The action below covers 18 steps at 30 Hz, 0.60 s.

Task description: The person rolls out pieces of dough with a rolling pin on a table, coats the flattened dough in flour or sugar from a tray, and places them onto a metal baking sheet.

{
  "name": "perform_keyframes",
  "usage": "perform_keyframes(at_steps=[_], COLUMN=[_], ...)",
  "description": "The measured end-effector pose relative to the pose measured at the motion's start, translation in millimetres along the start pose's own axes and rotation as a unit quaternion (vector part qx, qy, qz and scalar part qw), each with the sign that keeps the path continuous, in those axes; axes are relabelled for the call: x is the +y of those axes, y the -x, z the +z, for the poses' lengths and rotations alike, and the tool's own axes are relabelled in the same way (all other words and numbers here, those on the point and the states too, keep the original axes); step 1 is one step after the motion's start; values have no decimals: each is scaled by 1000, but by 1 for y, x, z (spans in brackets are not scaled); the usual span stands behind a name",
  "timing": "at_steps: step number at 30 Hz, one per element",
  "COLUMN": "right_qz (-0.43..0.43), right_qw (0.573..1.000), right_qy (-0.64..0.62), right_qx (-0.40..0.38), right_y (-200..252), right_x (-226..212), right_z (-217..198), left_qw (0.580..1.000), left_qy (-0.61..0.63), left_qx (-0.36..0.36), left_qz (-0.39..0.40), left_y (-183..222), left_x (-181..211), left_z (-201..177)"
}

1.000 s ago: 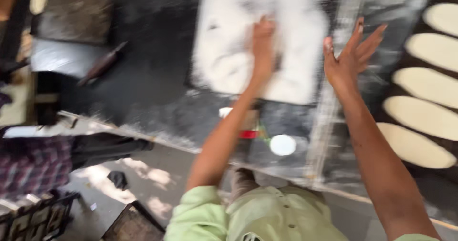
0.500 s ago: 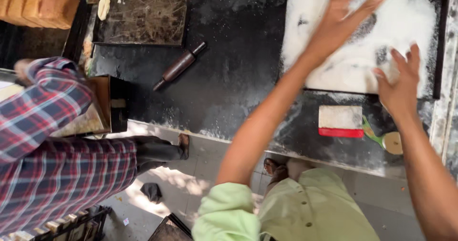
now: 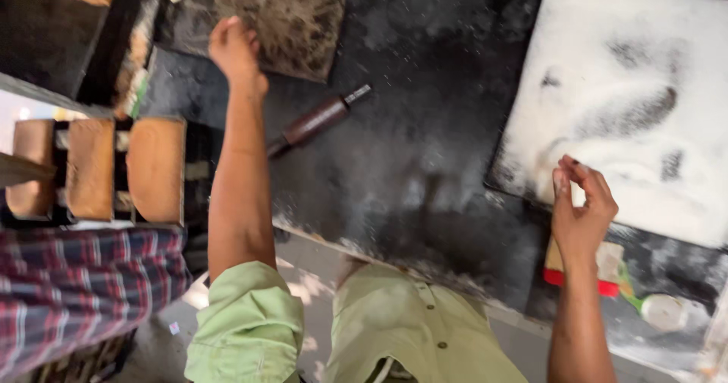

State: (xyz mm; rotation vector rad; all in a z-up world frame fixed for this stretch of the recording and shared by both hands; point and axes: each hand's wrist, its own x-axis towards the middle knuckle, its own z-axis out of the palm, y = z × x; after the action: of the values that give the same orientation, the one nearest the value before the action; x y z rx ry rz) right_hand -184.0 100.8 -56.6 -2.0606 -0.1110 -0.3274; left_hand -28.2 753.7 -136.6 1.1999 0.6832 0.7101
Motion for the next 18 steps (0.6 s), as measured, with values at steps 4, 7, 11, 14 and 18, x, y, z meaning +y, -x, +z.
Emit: perform_keyframes(at_steps=[4,7,11,14,18], right_qz=[-3,19,104,148,146], right_qw=[995,977,963,952,932], right_qy=[91,210,245,261,327], right_qx=[-43,-21,-28,-50,-63], right_y=[-7,6,48,60,59], right_x=[-31,-57,-91,-124,-154], right_z=[22,42,68,92,105], left_qw=[998,995,903,794,753], left_qy=[30,57,-355,-497,-558], left_qx=[48,58,200,294,315], left_qz=[12,-62,-137,-190,-153], left_y=[-116,-193,-232,-233,-269], left_x=[-2,-6,-31,-8,-32], left_z=[-49,-60,-56,-21,-19])
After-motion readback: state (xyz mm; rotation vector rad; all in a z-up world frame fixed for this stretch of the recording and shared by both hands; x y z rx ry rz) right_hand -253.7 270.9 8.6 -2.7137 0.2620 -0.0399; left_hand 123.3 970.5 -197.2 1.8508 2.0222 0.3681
